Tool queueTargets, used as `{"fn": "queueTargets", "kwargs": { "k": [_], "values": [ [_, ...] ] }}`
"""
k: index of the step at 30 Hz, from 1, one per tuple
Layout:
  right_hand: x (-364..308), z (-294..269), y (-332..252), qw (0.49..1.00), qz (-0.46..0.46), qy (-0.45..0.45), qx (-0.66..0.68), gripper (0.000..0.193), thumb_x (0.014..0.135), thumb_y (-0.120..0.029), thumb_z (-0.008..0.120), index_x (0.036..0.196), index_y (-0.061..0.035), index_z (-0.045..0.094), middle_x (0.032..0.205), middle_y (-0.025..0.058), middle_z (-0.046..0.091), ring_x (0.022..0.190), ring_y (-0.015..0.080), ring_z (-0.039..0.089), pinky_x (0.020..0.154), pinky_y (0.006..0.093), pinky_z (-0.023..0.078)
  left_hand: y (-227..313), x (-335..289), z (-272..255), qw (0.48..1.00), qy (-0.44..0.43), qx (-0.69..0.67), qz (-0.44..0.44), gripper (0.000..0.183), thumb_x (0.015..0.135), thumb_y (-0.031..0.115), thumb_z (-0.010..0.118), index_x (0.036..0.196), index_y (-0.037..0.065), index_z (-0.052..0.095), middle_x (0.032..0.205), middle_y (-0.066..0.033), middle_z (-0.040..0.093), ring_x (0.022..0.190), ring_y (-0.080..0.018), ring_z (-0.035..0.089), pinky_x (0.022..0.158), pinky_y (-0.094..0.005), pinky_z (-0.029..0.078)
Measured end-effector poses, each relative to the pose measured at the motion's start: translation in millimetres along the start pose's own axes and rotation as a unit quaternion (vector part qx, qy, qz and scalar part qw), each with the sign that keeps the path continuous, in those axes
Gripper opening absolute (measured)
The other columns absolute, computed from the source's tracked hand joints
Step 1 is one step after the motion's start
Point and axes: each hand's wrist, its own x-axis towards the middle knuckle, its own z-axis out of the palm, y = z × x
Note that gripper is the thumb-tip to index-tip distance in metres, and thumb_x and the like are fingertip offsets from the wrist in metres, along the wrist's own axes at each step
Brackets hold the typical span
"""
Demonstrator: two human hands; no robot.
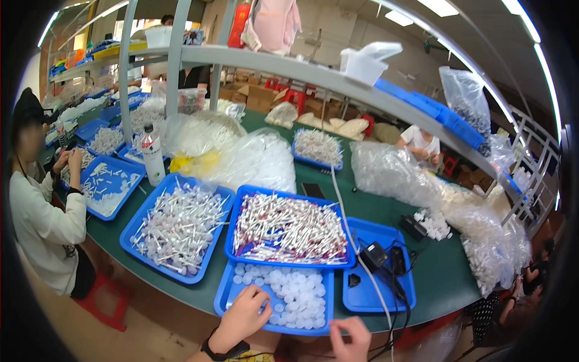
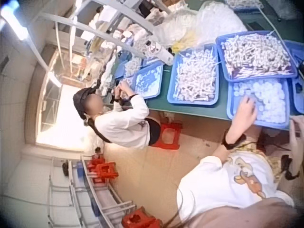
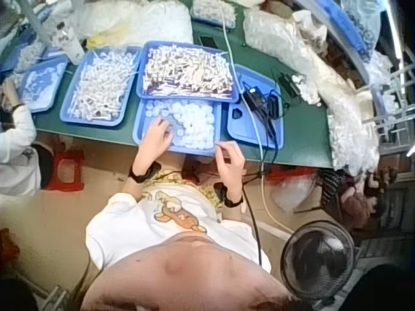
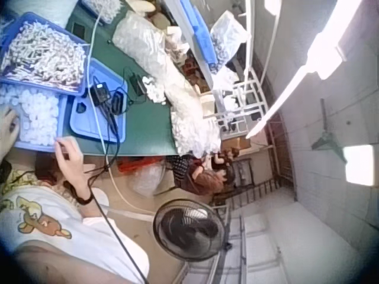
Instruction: The person repeatedly picks a white plastic cap and a small cylindrical component with wires from blue trays, presses them together, and places the assembled unit into a tray. The process is repeated continuously throughout the clip.
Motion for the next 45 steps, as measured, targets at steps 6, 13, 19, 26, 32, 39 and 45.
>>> {"fn": "queueTargets", "kwargs": {
  "k": [6, 13, 19, 26, 32, 39, 45],
  "values": [
    [103.8, 4.5, -35.3, 0.995, -0.076, 0.034, -0.058, 0.014, 0.08, 0.006, 0.066, 0.094, 0.0004, 0.065, 0.088, 0.0138, 0.062, 0.082, 0.0296, 0.061, 0.072, 0.0364, 0.048, -0.9, -3.7, -5.4, 1.0, -0.014, -0.002, -0.017, 0.021, 0.083, 0.006, 0.066, 0.102, 0.001, 0.062, 0.098, -0.0149, 0.057, 0.097, -0.0354, 0.059, 0.082, -0.0413, 0.05],
    [218.3, 53.1, 14.8, 0.953, -0.145, -0.142, -0.223, 0.012, 0.079, -0.004, 0.067, 0.091, -0.0009, 0.066, 0.089, 0.014, 0.067, 0.091, 0.0321, 0.064, 0.08, 0.0404, 0.05, 3.1, -1.4, -3.6, 1.0, -0.015, 0.025, -0.01, 0.023, 0.083, 0.005, 0.067, 0.106, 0.002, 0.062, 0.097, -0.013, 0.059, 0.091, -0.0304, 0.061, 0.077, -0.0382, 0.051],
    [257.2, 105.7, 75.2, 0.938, -0.123, -0.196, -0.259, 0.01, 0.077, -0.003, 0.061, 0.081, -0.0019, 0.07, 0.085, 0.0193, 0.069, 0.086, 0.0374, 0.067, 0.077, 0.0464, 0.053, 2.8, 1.5, -1.8, 0.999, -0.023, 0.022, -0.02, 0.027, 0.084, 0.007, 0.068, 0.109, 0.003, 0.058, 0.097, -0.0135, 0.06, 0.089, -0.0304, 0.062, 0.076, -0.0394, 0.052],
    [259.8, 119.1, 92.4, 0.924, -0.119, -0.191, -0.309, 0.006, 0.074, -0.001, 0.064, 0.074, -0.0044, 0.069, 0.084, 0.0156, 0.068, 0.086, 0.0347, 0.066, 0.075, 0.0449, 0.053, 4.8, -0.7, -2.9, 0.999, -0.015, 0.047, -0.014, 0.026, 0.084, 0.01, 0.07, 0.106, 0.002, 0.06, 0.094, -0.0127, 0.061, 0.09, -0.0301, 0.062, 0.076, -0.0384, 0.052],
    [260.2, 109.9, 91.6, 0.927, -0.128, -0.187, -0.298, 0.002, 0.072, -0.005, 0.071, 0.074, -0.0064, 0.071, 0.087, 0.0141, 0.065, 0.088, 0.0322, 0.065, 0.078, 0.0425, 0.053, 2.9, -1.3, -2.1, 0.998, -0.025, 0.044, -0.021, 0.025, 0.084, 0.011, 0.07, 0.105, 0.004, 0.06, 0.095, -0.012, 0.061, 0.093, -0.031, 0.061, 0.078, -0.039, 0.052],
    [265.2, 107.6, 100.0, 0.932, -0.101, -0.244, -0.25, 0.006, 0.074, -0.009, 0.073, 0.076, -0.0049, 0.069, 0.093, 0.0154, 0.061, 0.094, 0.0341, 0.063, 0.081, 0.0429, 0.052, 7.1, 0.2, -4.7, 0.997, -0.043, 0.056, -0.026, 0.026, 0.085, 0.012, 0.069, 0.107, 0.004, 0.06, 0.099, -0.012, 0.061, 0.097, -0.0315, 0.061, 0.081, -0.0394, 0.052],
    [264.1, 110.8, 95.9, 0.942, -0.157, -0.187, -0.23, 0.015, 0.09, -0.011, 0.061, 0.094, 0.0032, 0.057, 0.1, 0.02, 0.054, 0.092, 0.0386, 0.059, 0.078, 0.0481, 0.05, 9.3, 0.6, -6.9, 0.998, -0.034, 0.045, -0.043, 0.026, 0.084, 0.012, 0.07, 0.107, 0.003, 0.062, 0.097, -0.0124, 0.062, 0.095, -0.0317, 0.061, 0.081, -0.0394, 0.052]
  ]
}}
